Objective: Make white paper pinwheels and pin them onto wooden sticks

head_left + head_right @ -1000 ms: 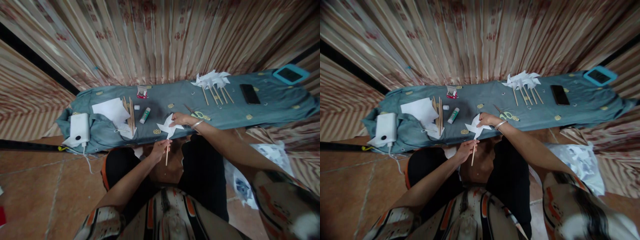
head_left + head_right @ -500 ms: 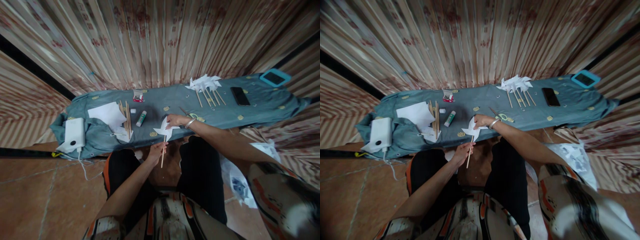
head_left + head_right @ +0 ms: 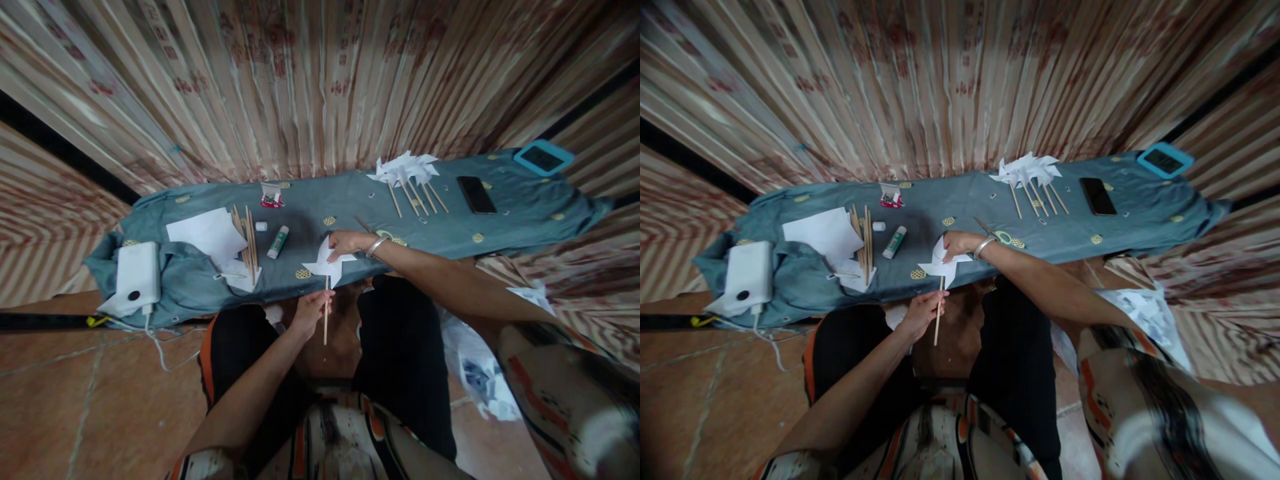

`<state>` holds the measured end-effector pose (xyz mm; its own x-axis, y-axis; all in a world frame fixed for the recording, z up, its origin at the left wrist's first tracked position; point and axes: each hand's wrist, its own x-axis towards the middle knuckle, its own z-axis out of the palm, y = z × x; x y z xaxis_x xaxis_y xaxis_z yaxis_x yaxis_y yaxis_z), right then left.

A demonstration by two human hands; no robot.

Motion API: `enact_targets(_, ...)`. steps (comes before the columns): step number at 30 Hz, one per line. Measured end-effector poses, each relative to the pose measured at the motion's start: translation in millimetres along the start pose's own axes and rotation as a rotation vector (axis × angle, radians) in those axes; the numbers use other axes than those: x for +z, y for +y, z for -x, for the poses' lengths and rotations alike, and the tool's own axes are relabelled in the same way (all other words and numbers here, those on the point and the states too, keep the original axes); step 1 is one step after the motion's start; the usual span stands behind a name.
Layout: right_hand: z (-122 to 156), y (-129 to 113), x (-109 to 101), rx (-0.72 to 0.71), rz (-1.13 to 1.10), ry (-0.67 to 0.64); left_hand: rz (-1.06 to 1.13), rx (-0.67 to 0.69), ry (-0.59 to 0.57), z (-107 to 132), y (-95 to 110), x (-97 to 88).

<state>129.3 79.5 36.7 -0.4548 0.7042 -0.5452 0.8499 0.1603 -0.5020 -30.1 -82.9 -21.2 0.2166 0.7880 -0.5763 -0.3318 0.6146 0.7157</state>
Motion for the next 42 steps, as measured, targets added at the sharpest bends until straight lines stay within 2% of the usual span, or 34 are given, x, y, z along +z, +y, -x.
enact_targets(12,-3.3,-0.8,-2.5,0.0,-0.043,-0.039,0.013,-0.005,0.016,0.6,0.1,2.9)
enact_targets(22,1.1,-2.9,-3.3,-0.021,-0.171,-0.138,0.011,-0.009,0.015,2.3,3.4,3.5)
enact_targets(34,-4.2,-1.8,-3.8,0.024,-0.218,-0.122,-0.003,0.051,-0.005,0.2,1.6,3.7)
enact_targets(42,-3.9,-3.9,-3.5,0.014,-0.275,-0.164,-0.026,0.063,-0.005,-2.9,-1.5,2.8)
